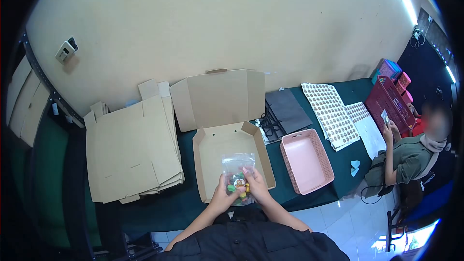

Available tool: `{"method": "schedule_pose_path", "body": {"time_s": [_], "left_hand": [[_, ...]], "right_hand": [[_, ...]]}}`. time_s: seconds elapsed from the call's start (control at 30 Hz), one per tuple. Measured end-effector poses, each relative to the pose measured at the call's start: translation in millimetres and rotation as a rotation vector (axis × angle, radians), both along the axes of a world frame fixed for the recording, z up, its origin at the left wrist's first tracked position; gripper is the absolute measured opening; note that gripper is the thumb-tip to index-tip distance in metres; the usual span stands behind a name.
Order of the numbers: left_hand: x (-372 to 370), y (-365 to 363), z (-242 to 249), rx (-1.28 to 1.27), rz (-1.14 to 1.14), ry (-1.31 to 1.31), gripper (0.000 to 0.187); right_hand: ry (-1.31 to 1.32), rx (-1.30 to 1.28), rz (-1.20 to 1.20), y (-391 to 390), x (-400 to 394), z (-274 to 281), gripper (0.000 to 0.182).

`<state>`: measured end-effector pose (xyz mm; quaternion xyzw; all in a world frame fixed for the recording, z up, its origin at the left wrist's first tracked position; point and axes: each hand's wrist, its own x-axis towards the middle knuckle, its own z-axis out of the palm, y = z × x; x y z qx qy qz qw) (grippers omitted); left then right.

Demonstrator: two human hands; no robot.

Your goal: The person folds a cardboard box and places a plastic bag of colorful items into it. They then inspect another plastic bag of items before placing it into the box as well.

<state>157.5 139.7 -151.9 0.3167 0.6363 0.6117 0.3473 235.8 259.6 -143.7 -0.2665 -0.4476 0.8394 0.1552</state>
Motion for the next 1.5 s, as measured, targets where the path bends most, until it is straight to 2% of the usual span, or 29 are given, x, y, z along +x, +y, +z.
{"method": "schedule_pose_path", "body": {"time_s": [0.03,0.1,0.2,0.33,0.4,0.43,0.53,0.6,0.63,0.7,0.73,0.8,1.0,1.1,1.17,1.2,1.27,1.3,1.33,1.4,1.5], "left_hand": [[-3,2,-3,-0.001,0.002,0.001,0.044],[-7,4,-8,0.187,0.14,-0.103,0.034],[-7,2,-7,0.193,0.154,-0.045,0.027],[-3,-2,-11,0.159,0.177,-0.151,0.029],[-7,-2,-16,0.152,0.17,-0.18,0.031],[-7,-3,-16,0.152,0.169,-0.181,0.031],[-8,-4,-14,0.136,0.139,-0.225,0.038],[-5,-2,-10,0.101,0.043,0.036,0.044],[-1,-2,-6,0.1,0.044,0.036,0.044],[8,-4,11,0.067,-0.067,0.011,0.053],[8,-5,10,0.066,-0.066,0.012,0.053],[7,-4,9,0.003,-0.095,0.15,0.058],[-6,-4,26,-0.098,-0.177,0.194,0.056],[-6,-4,34,-0.187,-0.178,0.304,0.054],[-7,-2,31,0.002,-0.096,0.371,0.047],[-7,1,26,0.003,-0.097,0.37,0.047],[-9,6,15,0.155,0.097,0.17,0.035],[-10,7,17,0.129,0.163,0.122,0.023],[-13,6,11,0.128,0.163,0.121,0.023],[-22,5,7,0.076,0.14,-0.055,0.017],[-24,-1,21,0.019,0.117,0.037,0.016]], "right_hand": [[0.001,-0.001,0.002,-2,0,3,0.034],[0.033,0.158,0.088,-11,2,16,0.033],[0.089,0.158,0.16,-10,4,7,0.038],[0.12,0.094,0.208,-3,5,-7,0.037],[0.175,-0.071,0.163,0,2,-17,0.037],[0.173,-0.071,0.162,2,5,-19,0.037],[0.155,-0.089,0.227,2,8,1,0.038],[0.022,0.135,0.143,-4,9,10,0.033],[0.021,0.134,0.143,-2,8,1,0.033],[0.043,0.202,-0.05,3,2,-16,0.023],[0.044,0.201,-0.049,5,4,-22,0.023],[0.033,0.019,-0.118,10,3,-13,0.018],[0.123,0.0,-0.229,4,3,-8,0.017],[0.186,-0.025,-0.241,5,4,-1,0.016],[0.233,-0.118,-0.234,7,5,2,0.014],[0.232,-0.117,-0.235,8,7,-1,0.014],[0.142,0.075,-0.088,8,8,-9,0.012],[0.148,0.167,-0.07,5,8,-7,0.012],[0.147,0.165,-0.071,3,9,-7,0.012],[0.125,0.25,-0.011,1,10,-7,0.008],[0.073,0.223,0.058,6,14,-2,0.013]]}}
